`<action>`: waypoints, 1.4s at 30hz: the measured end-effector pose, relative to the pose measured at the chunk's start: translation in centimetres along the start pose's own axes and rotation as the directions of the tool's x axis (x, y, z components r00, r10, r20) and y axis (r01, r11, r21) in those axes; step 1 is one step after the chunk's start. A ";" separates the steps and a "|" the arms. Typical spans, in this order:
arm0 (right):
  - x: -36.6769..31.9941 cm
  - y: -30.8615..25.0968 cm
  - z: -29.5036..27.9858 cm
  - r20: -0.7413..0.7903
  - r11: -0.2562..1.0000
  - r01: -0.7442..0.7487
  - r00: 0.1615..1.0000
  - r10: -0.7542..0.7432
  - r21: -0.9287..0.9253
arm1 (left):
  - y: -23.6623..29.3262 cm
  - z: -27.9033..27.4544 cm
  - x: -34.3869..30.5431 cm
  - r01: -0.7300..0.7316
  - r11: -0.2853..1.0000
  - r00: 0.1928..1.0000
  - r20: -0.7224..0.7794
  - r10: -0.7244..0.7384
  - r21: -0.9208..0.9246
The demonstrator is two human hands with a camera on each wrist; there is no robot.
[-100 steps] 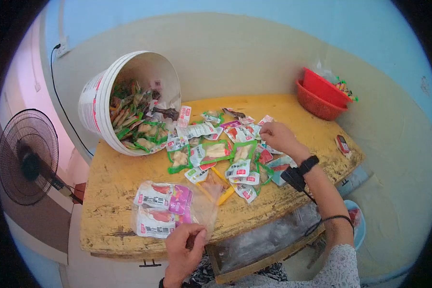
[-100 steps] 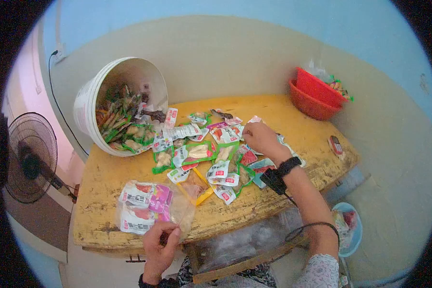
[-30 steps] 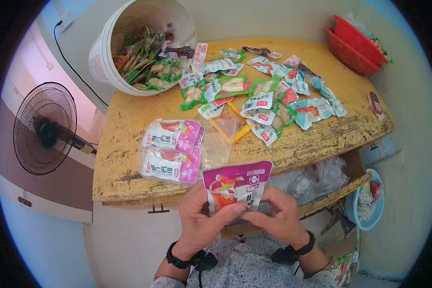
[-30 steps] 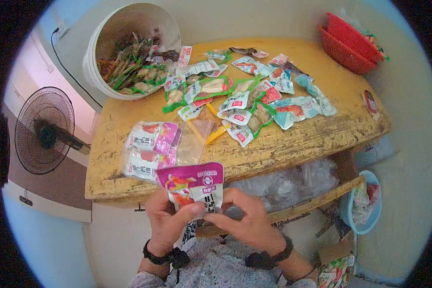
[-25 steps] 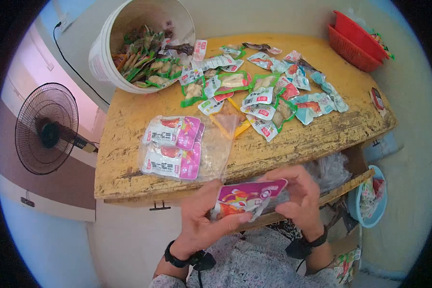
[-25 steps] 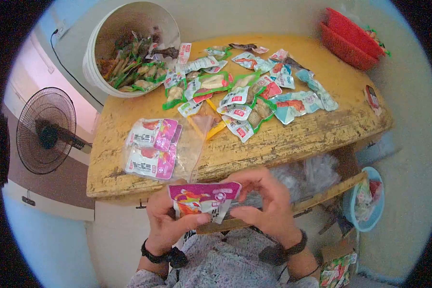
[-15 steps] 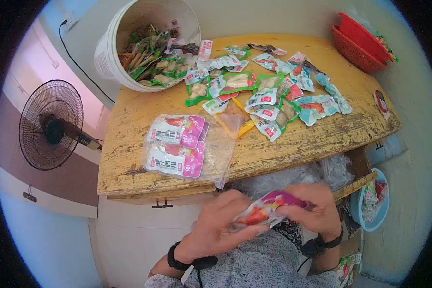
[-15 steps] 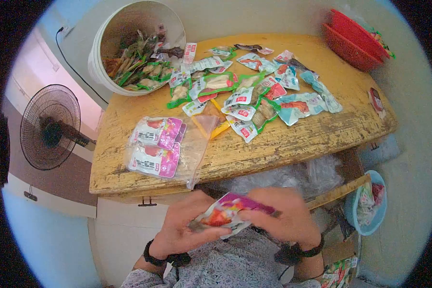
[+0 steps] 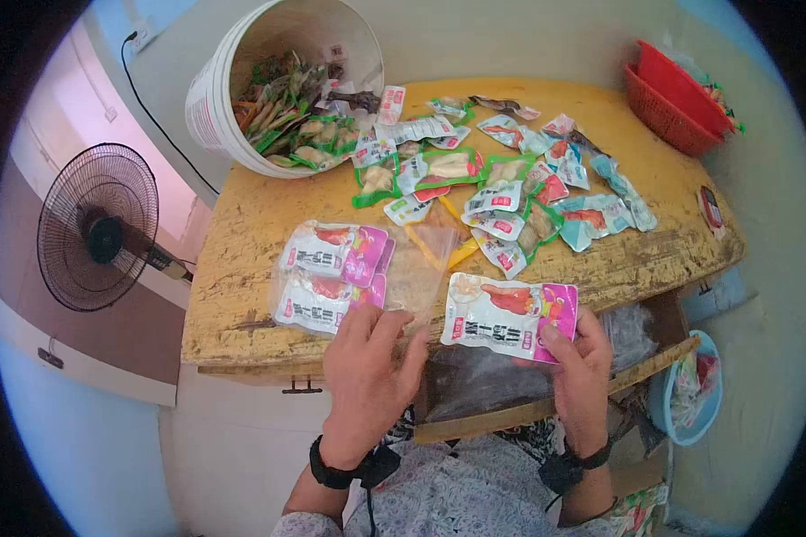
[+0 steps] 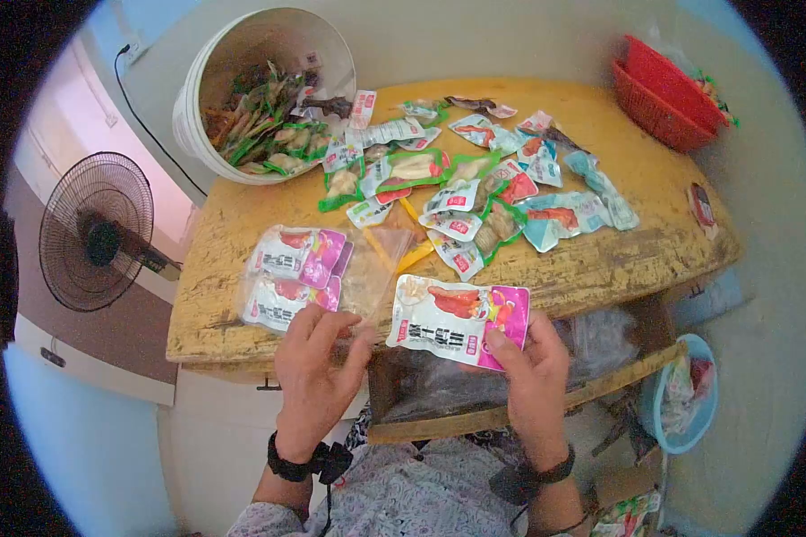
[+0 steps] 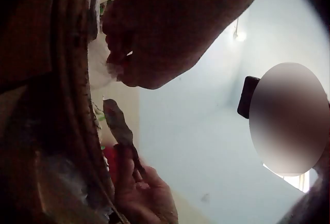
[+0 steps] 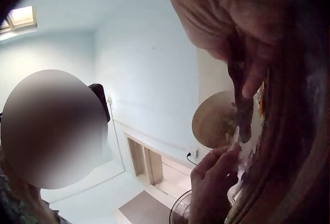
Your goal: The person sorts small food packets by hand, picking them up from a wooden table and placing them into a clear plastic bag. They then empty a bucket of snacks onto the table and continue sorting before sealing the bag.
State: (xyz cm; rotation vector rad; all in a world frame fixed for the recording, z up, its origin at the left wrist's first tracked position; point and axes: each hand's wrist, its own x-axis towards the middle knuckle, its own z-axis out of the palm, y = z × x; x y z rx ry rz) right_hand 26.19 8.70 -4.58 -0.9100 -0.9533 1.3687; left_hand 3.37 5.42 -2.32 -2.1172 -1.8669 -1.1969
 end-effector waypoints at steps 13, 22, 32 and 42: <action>1.3 0.5 4.3 0.083 0.996 -0.031 0.996 0.024 0.079 | -0.3 -0.1 -0.2 -0.037 0.983 0.976 -0.219 -0.004 -0.180; 1.9 1.2 8.3 0.228 0.990 -0.118 0.969 0.098 0.074 | -0.6 0.0 -0.1 -0.155 0.970 0.959 -0.265 0.102 -0.186; 2.6 1.2 9.3 0.477 0.931 -0.039 0.850 0.222 -0.363 | -1.7 -0.2 -0.4 -0.169 0.959 0.943 -0.320 0.091 -0.226; 3.3 -0.3 10.7 0.479 0.856 -0.033 0.817 0.320 -0.516 | -1.5 -0.3 -0.3 -0.216 0.924 0.932 -0.348 0.099 -0.316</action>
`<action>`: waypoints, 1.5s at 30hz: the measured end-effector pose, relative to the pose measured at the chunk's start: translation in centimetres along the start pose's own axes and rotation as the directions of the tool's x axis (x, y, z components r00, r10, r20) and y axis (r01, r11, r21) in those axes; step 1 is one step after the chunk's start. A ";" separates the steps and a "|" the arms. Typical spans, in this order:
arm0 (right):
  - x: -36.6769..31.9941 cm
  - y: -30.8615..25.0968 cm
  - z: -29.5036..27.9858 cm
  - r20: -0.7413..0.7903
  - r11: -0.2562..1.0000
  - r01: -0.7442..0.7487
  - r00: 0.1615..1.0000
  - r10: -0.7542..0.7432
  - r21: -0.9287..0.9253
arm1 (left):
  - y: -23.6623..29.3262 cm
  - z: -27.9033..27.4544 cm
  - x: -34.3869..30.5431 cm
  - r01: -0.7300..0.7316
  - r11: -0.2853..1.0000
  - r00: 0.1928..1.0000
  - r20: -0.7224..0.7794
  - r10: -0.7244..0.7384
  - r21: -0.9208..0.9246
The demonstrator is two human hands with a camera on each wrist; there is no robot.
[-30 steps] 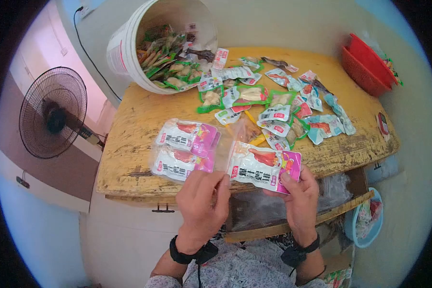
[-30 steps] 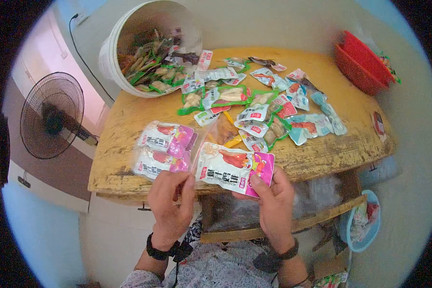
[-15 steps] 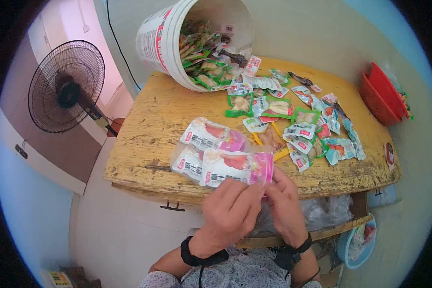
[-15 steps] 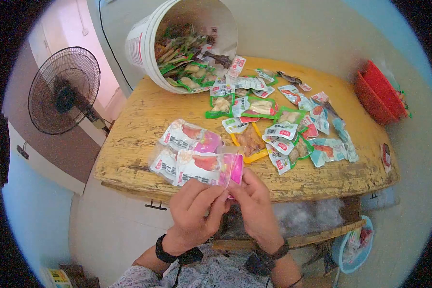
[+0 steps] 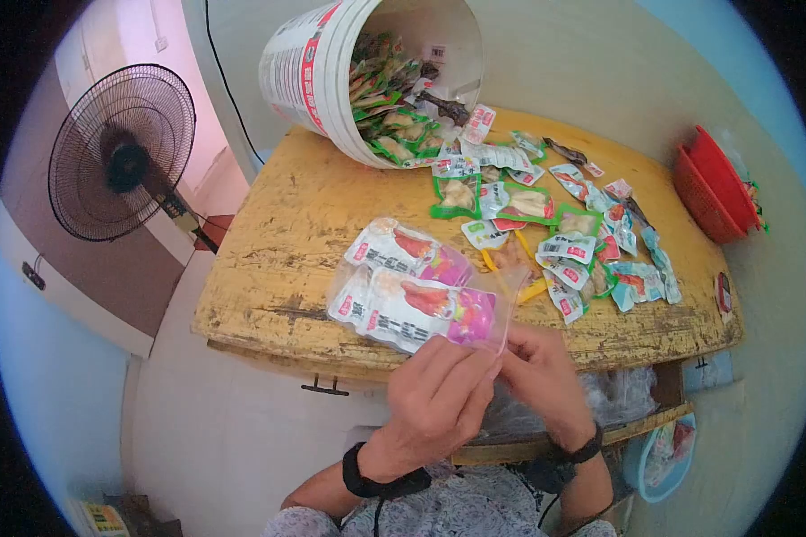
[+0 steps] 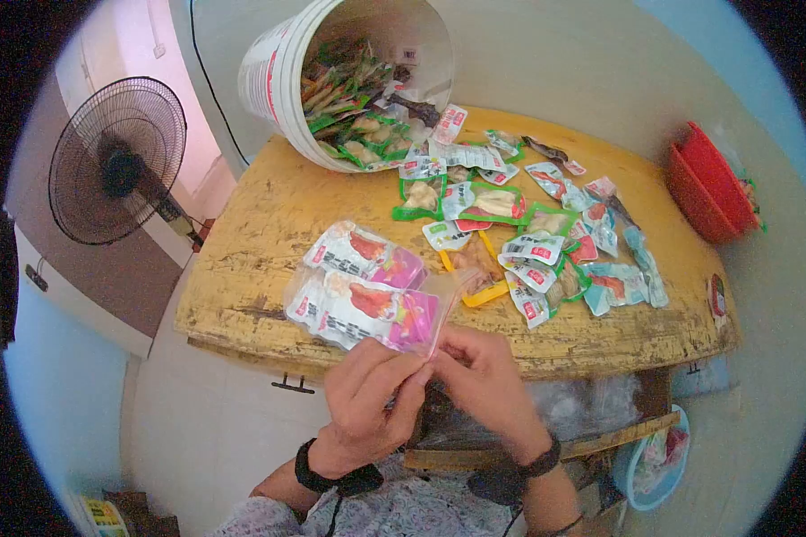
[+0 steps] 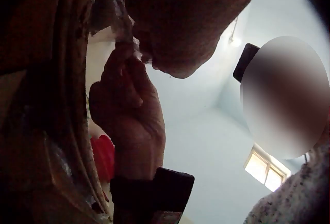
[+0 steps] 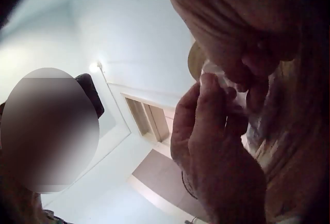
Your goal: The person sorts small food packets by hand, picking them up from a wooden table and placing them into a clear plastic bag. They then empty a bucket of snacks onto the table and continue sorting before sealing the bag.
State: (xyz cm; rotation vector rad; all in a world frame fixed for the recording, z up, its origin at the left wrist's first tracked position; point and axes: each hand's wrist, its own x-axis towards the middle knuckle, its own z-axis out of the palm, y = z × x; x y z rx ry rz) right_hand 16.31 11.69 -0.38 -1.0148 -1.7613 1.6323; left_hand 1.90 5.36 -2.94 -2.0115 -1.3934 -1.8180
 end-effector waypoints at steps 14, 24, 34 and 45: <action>4.3 3.5 1.3 0.061 0.641 0.333 0.911 -0.407 -0.691 | -0.6 -0.3 -0.8 0.087 0.996 0.994 0.068 -0.087 -0.003; -0.3 3.6 -1.9 0.087 0.805 0.448 0.888 -0.452 -0.388 | -0.9 0.5 -1.3 0.246 0.968 0.967 0.077 -0.243 -0.046; -4.5 5.7 -4.2 0.054 0.914 0.318 0.947 -0.315 -0.253 | -1.5 -0.2 -1.5 0.185 0.982 0.955 0.232 -0.187 0.031; -5.5 3.4 -6.6 0.149 0.805 0.378 0.925 -0.349 -0.458 | -1.2 -2.7 -1.5 -0.072 0.962 0.927 0.373 -0.033 0.265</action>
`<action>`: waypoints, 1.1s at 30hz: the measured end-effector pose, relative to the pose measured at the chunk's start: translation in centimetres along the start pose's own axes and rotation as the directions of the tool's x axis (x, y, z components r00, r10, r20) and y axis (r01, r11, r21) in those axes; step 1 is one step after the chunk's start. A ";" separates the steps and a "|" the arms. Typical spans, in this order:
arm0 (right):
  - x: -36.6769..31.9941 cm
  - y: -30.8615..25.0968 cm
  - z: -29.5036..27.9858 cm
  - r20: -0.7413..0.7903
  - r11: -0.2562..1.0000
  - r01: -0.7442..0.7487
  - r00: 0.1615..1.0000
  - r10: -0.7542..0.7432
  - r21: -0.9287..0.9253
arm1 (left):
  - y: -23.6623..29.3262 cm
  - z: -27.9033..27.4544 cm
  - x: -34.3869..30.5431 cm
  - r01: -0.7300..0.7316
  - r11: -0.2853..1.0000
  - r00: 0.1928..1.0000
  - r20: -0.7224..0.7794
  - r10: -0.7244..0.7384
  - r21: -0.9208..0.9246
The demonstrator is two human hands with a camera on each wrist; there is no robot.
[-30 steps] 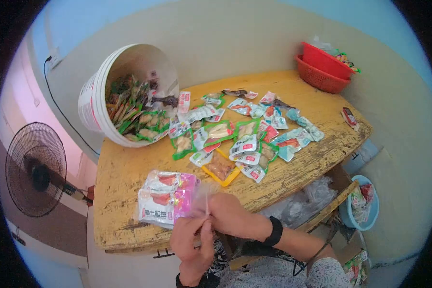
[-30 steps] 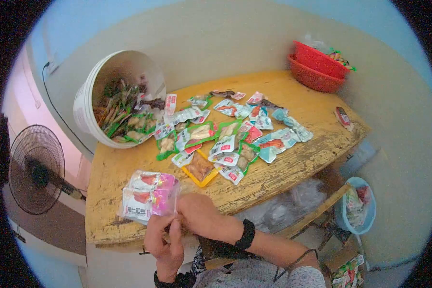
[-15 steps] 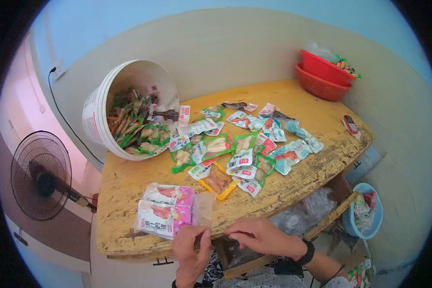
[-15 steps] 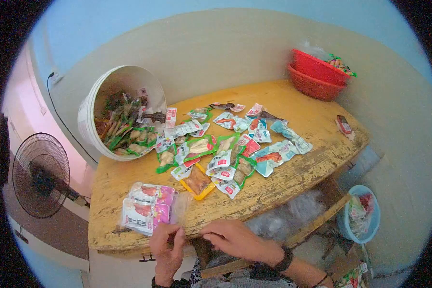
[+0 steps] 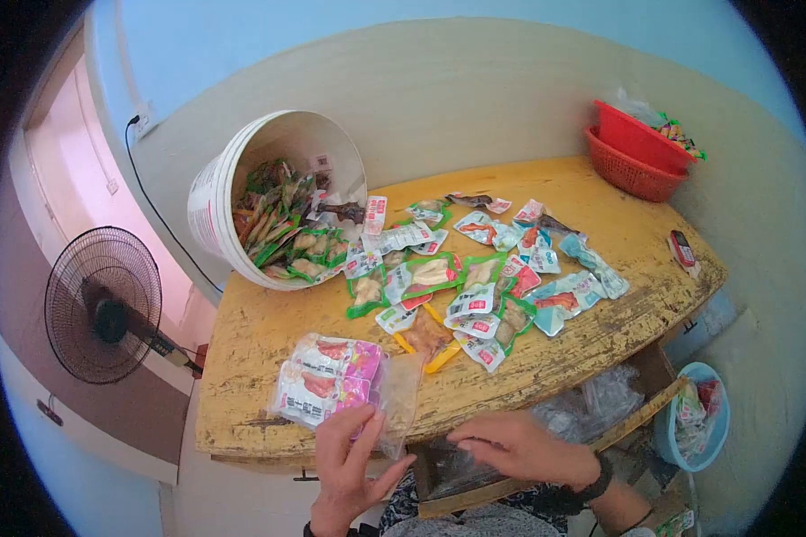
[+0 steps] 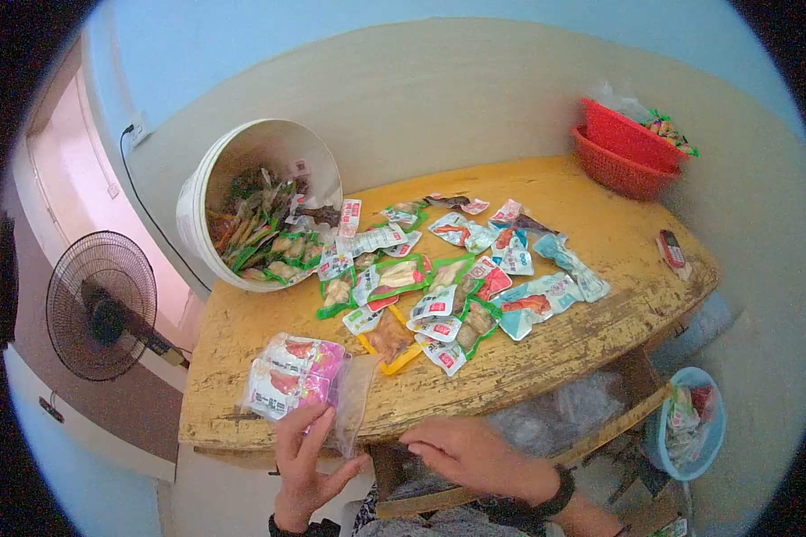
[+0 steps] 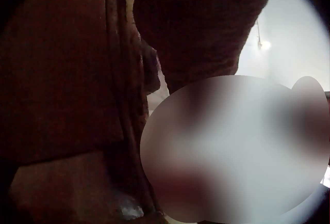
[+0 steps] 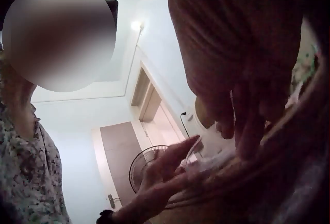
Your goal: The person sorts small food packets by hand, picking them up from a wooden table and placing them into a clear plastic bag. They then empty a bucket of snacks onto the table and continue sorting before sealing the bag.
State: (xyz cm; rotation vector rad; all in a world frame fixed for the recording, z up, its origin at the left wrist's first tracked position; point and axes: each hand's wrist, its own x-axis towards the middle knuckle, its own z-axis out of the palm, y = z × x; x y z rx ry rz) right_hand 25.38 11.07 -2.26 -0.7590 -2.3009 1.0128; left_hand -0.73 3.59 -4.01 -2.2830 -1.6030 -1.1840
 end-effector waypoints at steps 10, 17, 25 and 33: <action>9.5 -2.0 -11.1 -0.209 0.962 0.040 0.973 -0.099 -0.271 | -1.6 -1.0 0.6 0.012 0.993 0.991 0.129 -0.027 0.119; 20.7 4.9 -12.3 -0.154 0.759 0.050 0.969 -0.195 -0.649 | -2.9 -0.1 0.0 0.012 0.997 0.989 0.149 -0.024 0.081; 29.4 9.1 -9.9 0.101 0.552 0.063 0.994 0.038 -0.831 | -3.6 0.3 -0.2 -0.076 0.997 0.996 0.056 0.075 0.033; 32.7 13.2 -9.2 0.139 0.631 0.062 0.988 0.074 -0.774 | -3.1 -1.0 0.6 -0.039 0.999 0.997 0.068 0.039 -0.001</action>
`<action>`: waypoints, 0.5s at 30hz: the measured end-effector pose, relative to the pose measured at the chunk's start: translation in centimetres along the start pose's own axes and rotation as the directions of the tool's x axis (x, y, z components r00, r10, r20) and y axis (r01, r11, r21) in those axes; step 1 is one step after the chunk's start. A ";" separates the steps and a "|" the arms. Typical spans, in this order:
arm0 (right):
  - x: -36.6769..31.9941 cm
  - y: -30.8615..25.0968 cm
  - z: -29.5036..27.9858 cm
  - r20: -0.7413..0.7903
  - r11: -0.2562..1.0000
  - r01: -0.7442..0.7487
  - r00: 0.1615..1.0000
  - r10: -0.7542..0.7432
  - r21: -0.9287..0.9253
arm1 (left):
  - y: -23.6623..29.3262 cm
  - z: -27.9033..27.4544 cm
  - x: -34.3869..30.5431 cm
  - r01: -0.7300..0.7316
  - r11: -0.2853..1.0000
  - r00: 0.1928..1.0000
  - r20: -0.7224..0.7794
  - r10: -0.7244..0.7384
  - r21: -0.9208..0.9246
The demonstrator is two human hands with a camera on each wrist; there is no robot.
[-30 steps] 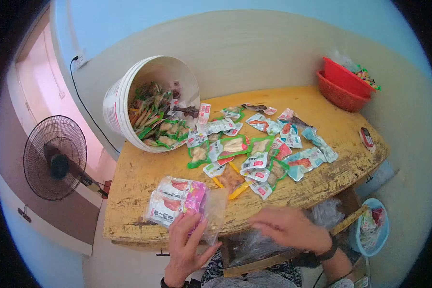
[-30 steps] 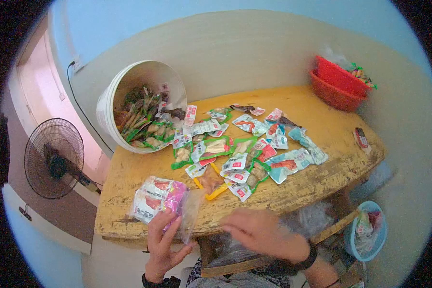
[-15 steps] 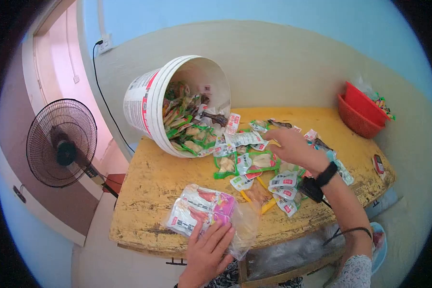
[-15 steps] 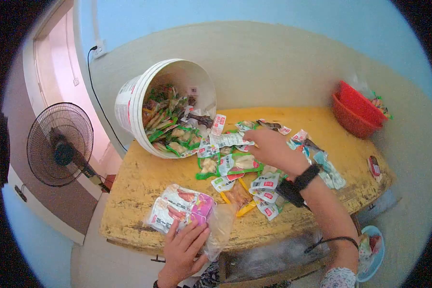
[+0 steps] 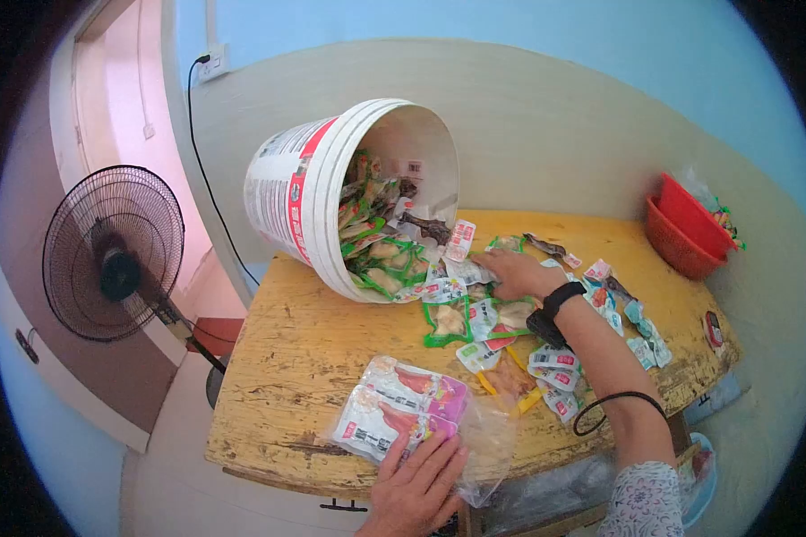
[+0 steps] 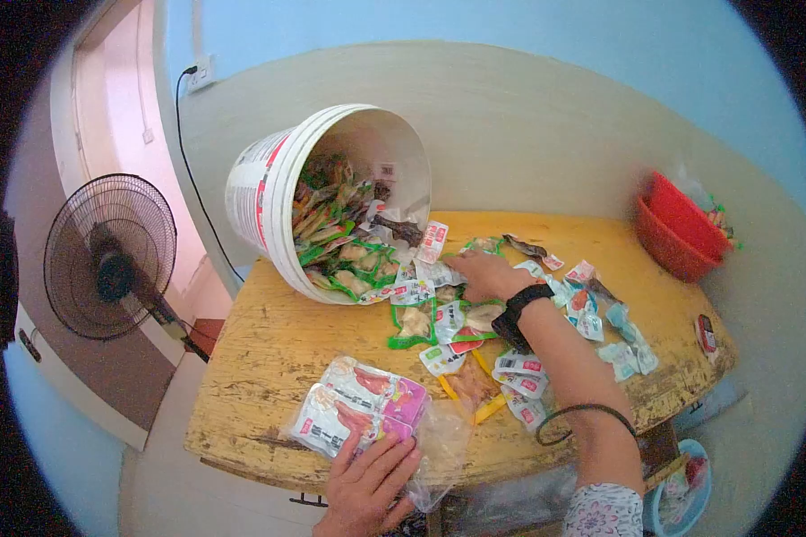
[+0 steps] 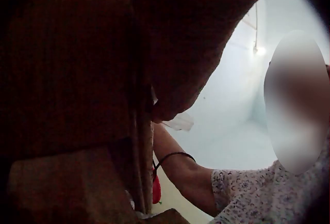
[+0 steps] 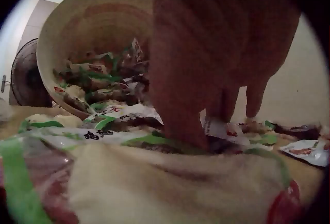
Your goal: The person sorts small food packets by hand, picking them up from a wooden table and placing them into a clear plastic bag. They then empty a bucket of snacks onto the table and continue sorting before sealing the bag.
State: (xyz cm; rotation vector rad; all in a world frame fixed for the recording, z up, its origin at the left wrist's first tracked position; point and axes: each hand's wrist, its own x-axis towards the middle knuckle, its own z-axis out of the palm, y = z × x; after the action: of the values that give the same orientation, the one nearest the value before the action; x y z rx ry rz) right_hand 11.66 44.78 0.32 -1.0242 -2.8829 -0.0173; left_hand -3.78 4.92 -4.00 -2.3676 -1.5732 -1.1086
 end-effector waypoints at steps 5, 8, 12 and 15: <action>-1.3 -0.7 -0.9 -0.111 0.975 0.028 0.992 -0.054 -0.222 | 0.2 0.0 -0.1 0.000 1.000 1.000 -0.012 0.000 -0.019; -1.9 -0.5 -0.9 -0.182 0.969 -0.022 0.983 -0.024 -0.247 | 0.0 0.2 -0.2 -0.021 1.000 1.000 0.004 0.021 -0.010; -4.4 -1.8 -3.8 -0.298 0.987 -0.156 0.945 0.134 -0.048 | 0.3 -0.6 0.0 -0.037 0.997 0.999 -0.033 0.035 -0.066; -7.6 -2.6 -6.0 -0.355 0.961 -0.114 0.913 0.202 0.253 | 0.6 -1.1 -0.2 -0.068 0.979 0.988 -0.148 0.040 -0.191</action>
State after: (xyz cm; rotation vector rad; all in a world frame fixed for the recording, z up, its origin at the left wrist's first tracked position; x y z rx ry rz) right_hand 16.35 37.75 5.72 -1.0719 -2.3839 0.1105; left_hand -3.92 4.02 -3.13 -2.3691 -1.4033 -1.4474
